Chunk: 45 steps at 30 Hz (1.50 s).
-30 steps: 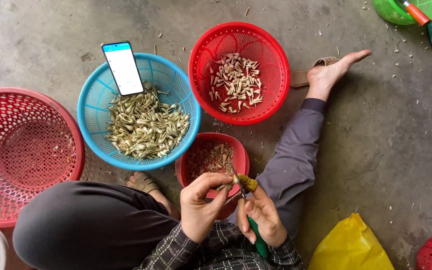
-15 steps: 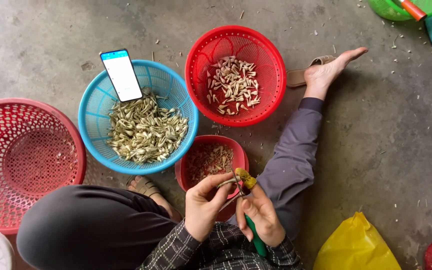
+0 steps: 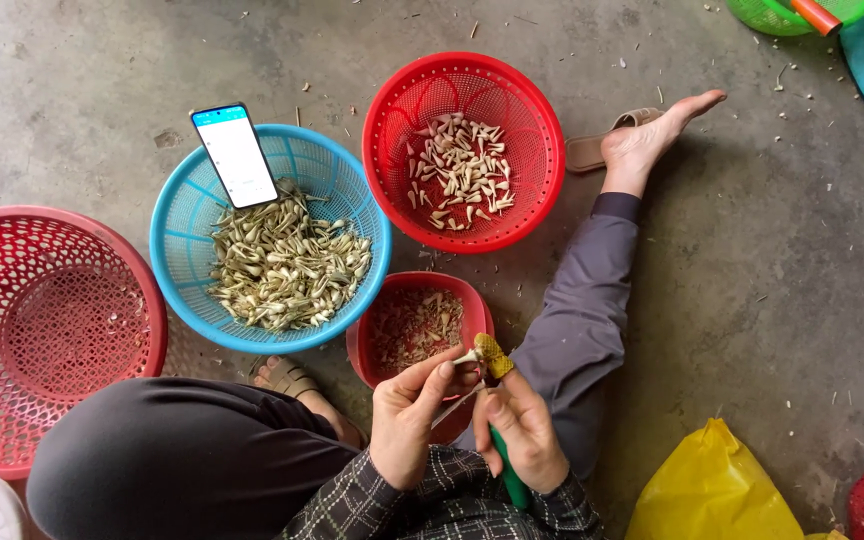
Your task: Trimming and peeling small vegetables with a knife and sorting them into baskets while sitting on the floor.
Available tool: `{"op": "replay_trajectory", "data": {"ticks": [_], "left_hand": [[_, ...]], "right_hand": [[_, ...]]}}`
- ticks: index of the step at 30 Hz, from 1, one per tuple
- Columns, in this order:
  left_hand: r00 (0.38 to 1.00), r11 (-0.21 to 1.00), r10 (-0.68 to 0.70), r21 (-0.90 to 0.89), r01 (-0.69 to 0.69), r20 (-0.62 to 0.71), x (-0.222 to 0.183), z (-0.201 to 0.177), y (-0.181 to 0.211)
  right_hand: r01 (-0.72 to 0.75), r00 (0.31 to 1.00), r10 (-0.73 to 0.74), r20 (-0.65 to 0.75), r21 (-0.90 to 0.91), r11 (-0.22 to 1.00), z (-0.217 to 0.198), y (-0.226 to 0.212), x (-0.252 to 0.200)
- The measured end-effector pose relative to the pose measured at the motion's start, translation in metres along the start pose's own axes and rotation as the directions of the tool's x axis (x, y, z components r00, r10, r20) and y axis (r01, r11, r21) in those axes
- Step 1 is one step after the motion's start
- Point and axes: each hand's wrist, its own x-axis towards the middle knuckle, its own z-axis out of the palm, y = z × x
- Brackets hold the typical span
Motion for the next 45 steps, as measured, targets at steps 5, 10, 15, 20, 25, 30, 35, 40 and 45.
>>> {"op": "replay_trajectory", "data": {"ticks": [5,10,15,20,25,30,35,40,45], "left_hand": [[0.989,0.970,0.147,0.198,-0.144,0.000,0.004,-0.006,-0.007],[0.919,0.826,0.392,0.429,-0.366,0.030,0.003,-0.002,-0.005],[0.952,0.894,0.304,0.353,-0.277,-0.022,0.007,-0.007,-0.011],[0.985,0.973,0.133,0.203,-0.109,-0.109,0.011,-0.008,-0.012],[0.995,0.998,0.038,0.047,-0.034,-0.091,0.009,-0.004,-0.010],[0.992,0.998,0.035,0.062,-0.028,-0.117,0.011,-0.006,-0.011],[0.992,1.000,0.024,0.019,-0.022,-0.125,0.012,-0.005,-0.013],[0.991,0.999,0.020,0.040,-0.015,-0.135,0.011,-0.006,-0.015],[0.993,1.000,0.016,-0.017,-0.018,-0.118,0.013,-0.009,-0.015]], "right_hand": [[0.114,0.993,-0.112,-0.019,0.151,0.982,0.001,-0.009,0.004],[-0.111,0.993,0.104,-0.048,-0.192,0.975,0.005,-0.008,-0.003],[0.019,0.999,-0.022,-0.033,-0.077,0.997,-0.011,0.006,0.001],[0.209,0.970,-0.219,0.107,0.095,0.973,-0.019,0.026,-0.005],[-0.089,0.995,0.079,-0.061,-0.186,0.979,-0.007,0.016,-0.005],[0.031,0.999,-0.031,-0.017,-0.012,0.999,-0.004,-0.002,0.000],[0.020,0.999,-0.020,0.026,-0.013,1.000,-0.008,0.021,-0.007],[-0.036,0.999,0.032,-0.033,-0.122,0.992,-0.003,0.015,-0.006],[0.105,0.994,-0.107,0.038,0.060,0.993,-0.009,0.003,0.001]]}}
